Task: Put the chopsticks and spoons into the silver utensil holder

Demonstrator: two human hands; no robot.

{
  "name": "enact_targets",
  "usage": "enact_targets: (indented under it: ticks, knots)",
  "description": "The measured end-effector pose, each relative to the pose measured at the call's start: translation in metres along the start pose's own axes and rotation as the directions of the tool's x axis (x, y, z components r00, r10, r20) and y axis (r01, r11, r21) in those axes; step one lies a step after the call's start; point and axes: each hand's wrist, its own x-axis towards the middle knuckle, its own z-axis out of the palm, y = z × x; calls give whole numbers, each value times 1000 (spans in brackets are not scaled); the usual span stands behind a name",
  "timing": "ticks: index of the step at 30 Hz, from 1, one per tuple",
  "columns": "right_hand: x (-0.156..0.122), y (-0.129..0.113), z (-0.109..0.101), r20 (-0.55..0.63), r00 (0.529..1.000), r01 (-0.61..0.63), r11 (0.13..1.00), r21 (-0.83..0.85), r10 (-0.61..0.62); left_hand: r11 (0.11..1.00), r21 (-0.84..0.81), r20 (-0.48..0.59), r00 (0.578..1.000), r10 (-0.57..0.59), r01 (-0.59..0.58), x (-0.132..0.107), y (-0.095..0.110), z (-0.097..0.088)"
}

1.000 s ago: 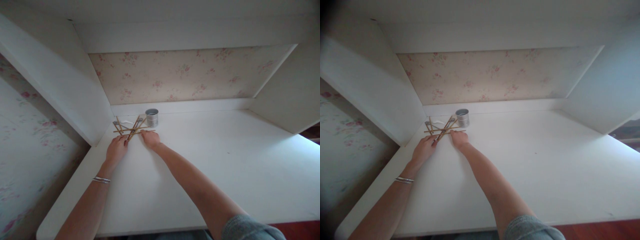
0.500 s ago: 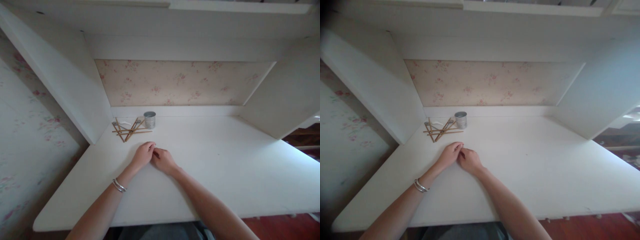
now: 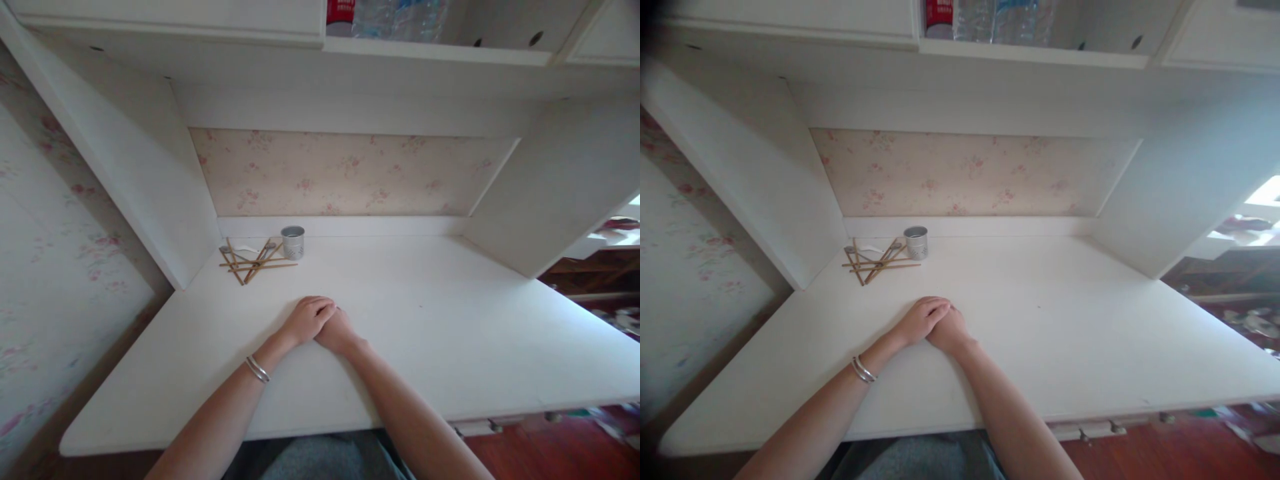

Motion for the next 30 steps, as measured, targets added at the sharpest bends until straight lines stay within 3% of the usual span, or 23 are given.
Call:
enact_targets:
  ticks: [9,30]
  knots:
    - [0,-8,-19,53,996,-71,997,-34,72,991,-50,-43,991,-125,123,4,-18,-1]
    - [1,-7,-23,107,992,-59,997,-56,65,992,-34,-31,992,-124,123,2,-19,1]
